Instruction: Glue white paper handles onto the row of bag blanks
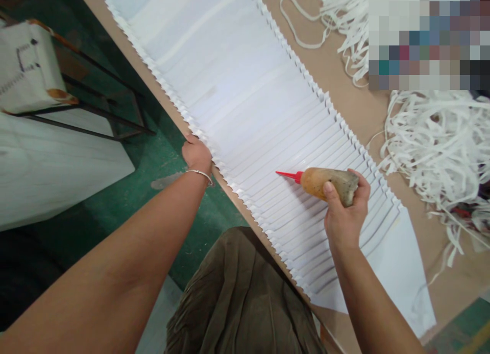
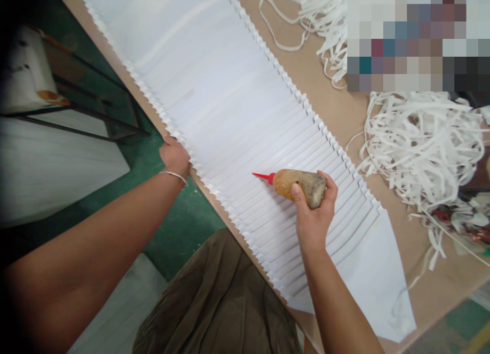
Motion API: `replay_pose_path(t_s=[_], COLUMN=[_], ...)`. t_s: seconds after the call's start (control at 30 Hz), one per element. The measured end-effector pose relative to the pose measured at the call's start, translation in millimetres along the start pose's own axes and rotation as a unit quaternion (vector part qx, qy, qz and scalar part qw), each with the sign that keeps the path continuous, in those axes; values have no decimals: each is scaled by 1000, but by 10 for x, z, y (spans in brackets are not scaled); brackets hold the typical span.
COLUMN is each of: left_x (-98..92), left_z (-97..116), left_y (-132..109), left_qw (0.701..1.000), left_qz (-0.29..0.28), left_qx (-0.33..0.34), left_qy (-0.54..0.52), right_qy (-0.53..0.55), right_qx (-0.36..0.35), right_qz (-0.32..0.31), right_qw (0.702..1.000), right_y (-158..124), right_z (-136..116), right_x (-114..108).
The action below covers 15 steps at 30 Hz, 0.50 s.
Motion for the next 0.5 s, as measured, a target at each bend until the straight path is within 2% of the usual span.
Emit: replay_pose_path(t_s=[0.3, 0.5], left_x=[12, 15], left_z=[-13, -19], left_y=[1, 3], left_qw=[1000, 1000], left_qz=[-1, -3], left_qx=[0, -5], left_qy=[-9, -6], right_qy=[-71, -61], right_qx=[-15, -83], right_qz=[-52, -79], right_qw=[996, 992], right_y=[-431, -574], right_z=[-241, -275], right_x=[137, 200])
Point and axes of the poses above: each hand's wrist, its own y-axis towards the middle knuckle, its own x-axis out of the palm, z = x × y, the point moved 2 cm from there along y, towards the middle knuckle, and after that the axes turned 2 degrees about -y, right-handed, at the moved point
